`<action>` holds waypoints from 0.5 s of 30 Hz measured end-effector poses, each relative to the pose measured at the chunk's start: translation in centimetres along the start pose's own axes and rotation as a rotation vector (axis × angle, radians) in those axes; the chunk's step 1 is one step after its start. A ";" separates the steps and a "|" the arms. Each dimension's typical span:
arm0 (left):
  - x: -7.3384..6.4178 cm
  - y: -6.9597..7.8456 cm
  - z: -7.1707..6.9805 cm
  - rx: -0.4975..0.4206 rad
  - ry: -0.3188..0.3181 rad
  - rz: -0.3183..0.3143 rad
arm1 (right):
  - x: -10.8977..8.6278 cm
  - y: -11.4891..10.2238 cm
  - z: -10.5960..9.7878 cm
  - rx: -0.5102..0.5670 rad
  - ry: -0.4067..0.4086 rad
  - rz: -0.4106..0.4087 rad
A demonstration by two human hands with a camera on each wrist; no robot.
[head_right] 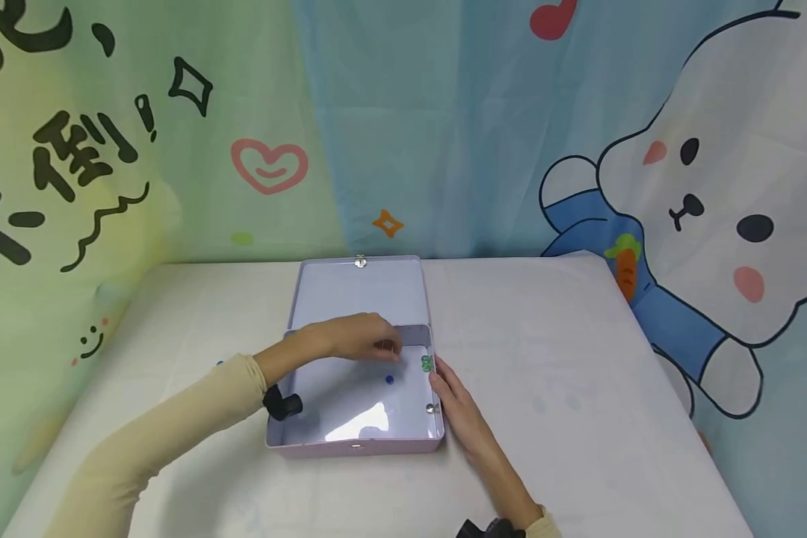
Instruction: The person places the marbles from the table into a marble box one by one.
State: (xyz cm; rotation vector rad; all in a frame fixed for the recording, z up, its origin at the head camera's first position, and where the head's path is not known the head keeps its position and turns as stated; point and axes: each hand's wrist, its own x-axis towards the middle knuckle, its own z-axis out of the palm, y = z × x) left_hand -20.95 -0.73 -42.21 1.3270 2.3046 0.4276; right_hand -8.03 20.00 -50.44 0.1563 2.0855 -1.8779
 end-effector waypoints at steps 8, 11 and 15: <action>-8.7 -1.4 -5.7 -0.146 0.330 -0.054 | 0.3 -0.1 0.4 -0.018 0.000 -0.009; -12.4 -3.1 -5.4 -0.203 0.445 -0.144 | 0.3 -0.3 0.4 -0.023 0.008 -0.007; -16.5 -5.0 -3.0 -0.216 0.526 -0.285 | 0.1 -0.2 0.2 -0.019 0.007 -0.009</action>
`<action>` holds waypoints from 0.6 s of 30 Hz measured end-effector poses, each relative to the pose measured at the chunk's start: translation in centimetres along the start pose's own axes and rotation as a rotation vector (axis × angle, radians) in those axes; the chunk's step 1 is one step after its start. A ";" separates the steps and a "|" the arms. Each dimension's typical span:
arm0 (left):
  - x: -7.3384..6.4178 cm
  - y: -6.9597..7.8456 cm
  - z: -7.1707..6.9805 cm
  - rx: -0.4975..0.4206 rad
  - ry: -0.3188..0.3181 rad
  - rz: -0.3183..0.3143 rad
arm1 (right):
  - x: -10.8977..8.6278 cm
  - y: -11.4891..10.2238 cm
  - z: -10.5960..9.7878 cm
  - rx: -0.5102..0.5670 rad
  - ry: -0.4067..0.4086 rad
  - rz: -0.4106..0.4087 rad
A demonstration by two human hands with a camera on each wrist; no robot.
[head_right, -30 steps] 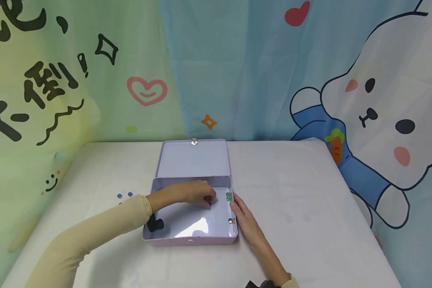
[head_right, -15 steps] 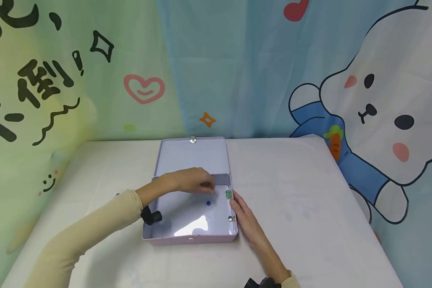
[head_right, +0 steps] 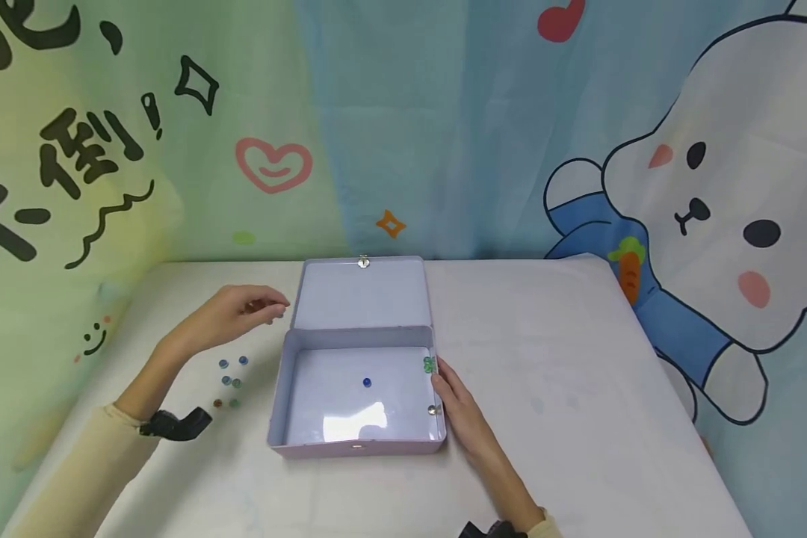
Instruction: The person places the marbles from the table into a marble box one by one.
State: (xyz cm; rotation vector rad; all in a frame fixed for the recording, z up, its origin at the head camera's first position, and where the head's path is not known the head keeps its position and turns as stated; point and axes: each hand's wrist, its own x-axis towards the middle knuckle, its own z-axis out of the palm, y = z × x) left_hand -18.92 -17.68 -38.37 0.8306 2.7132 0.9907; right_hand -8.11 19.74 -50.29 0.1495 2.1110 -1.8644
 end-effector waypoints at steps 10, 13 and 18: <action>-8.9 -6.4 1.3 0.095 0.200 -0.188 | -0.1 -0.1 0.1 0.001 0.003 -0.003; -10.4 -7.2 2.2 0.084 0.200 -0.196 | -0.1 -0.1 0.1 -0.003 0.005 0.004; -11.7 -7.2 3.9 0.184 0.215 -0.139 | -0.1 -0.1 0.0 0.002 0.000 0.000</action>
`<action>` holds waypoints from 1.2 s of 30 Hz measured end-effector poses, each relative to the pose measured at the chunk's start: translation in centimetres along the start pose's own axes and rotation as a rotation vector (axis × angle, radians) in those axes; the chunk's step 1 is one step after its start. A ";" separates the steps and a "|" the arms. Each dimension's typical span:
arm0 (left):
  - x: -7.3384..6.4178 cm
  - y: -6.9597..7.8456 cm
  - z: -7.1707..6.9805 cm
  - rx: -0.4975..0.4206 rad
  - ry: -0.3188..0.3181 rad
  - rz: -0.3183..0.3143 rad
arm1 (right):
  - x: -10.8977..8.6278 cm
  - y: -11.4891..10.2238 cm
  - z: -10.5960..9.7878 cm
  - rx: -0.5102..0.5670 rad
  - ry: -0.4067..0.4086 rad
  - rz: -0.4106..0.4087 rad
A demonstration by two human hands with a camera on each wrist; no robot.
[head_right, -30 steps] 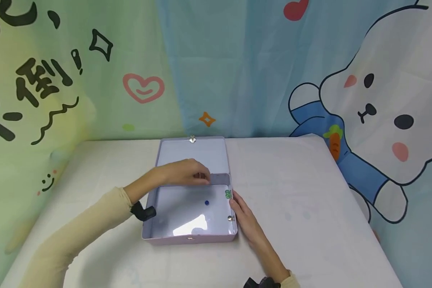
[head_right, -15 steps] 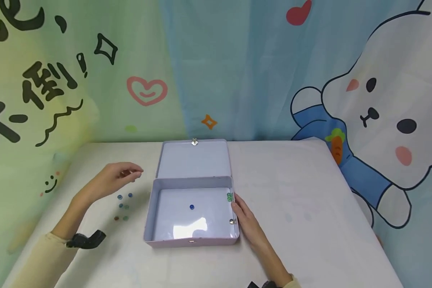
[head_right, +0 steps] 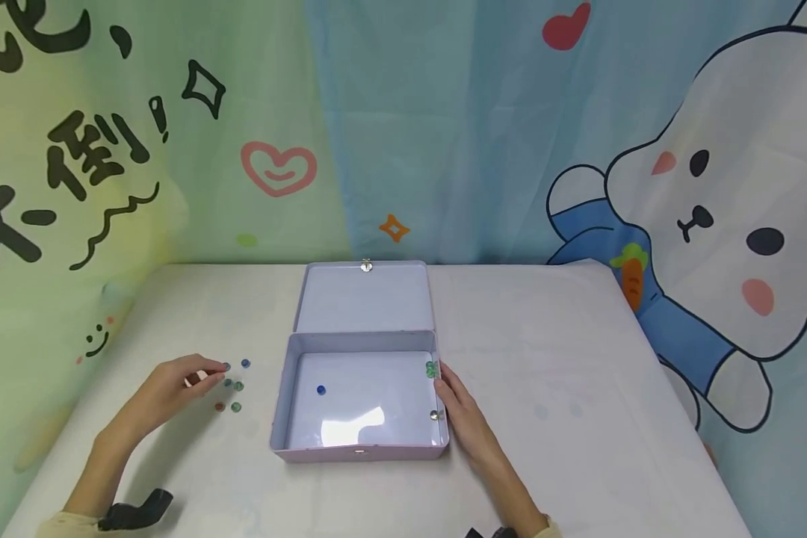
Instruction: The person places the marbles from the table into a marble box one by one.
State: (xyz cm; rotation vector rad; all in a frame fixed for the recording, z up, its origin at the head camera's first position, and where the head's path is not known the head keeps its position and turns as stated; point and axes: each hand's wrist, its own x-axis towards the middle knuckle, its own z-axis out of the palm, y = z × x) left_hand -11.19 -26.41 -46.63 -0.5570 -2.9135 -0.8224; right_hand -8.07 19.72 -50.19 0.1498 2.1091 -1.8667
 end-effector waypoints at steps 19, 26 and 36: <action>-1.8 0.8 3.1 0.210 -0.044 0.127 | -0.1 0.1 0.0 0.003 0.004 0.005; -1.8 1.1 3.1 0.234 -0.064 0.115 | -0.1 0.1 0.1 -0.001 0.000 0.010; -1.1 2.1 2.9 0.285 -0.016 0.126 | 0.0 0.0 0.1 -0.010 0.009 0.010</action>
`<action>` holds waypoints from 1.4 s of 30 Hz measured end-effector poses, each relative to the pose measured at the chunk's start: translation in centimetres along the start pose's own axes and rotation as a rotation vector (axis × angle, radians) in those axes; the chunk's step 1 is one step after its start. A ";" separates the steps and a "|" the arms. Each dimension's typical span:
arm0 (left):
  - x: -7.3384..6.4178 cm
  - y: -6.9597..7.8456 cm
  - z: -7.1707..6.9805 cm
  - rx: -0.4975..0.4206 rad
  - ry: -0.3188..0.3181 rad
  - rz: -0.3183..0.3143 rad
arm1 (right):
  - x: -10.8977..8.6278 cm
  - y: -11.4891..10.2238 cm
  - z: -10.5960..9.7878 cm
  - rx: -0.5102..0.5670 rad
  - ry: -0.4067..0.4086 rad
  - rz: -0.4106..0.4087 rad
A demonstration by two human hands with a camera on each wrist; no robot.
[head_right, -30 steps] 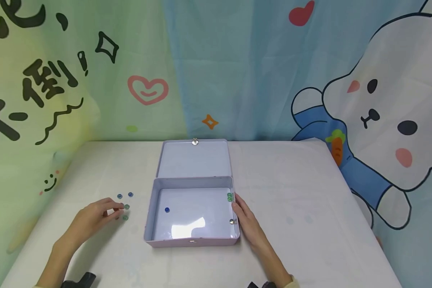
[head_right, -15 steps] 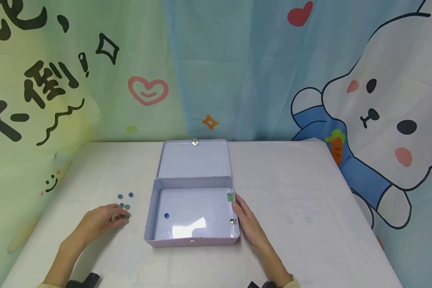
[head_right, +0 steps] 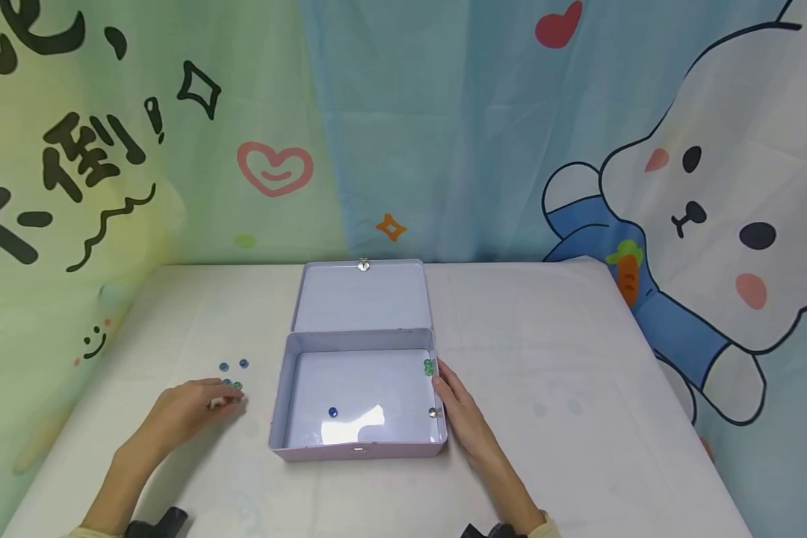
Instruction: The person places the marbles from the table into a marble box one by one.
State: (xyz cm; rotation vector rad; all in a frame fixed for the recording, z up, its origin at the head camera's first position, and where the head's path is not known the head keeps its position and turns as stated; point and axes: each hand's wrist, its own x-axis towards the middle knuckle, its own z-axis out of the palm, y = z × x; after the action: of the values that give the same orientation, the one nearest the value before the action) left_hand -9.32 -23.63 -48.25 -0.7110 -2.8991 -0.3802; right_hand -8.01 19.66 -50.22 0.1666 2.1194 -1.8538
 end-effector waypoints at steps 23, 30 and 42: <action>4.5 1.3 -3.9 -0.566 0.008 0.015 | 0.1 0.2 -0.2 -0.001 0.002 -0.003; 7.0 2.5 -5.3 -0.529 -0.007 0.075 | 0.2 0.3 -0.1 0.003 0.000 -0.001; 13.6 7.1 -6.5 -0.513 -0.128 0.289 | 0.2 0.4 -0.1 0.010 0.000 0.003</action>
State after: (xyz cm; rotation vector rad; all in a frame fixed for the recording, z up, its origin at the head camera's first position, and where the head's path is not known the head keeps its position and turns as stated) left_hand -17.51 -13.42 -38.00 -1.2453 -2.7612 -1.0930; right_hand -8.12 19.82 -50.62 0.1718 2.1088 -1.8633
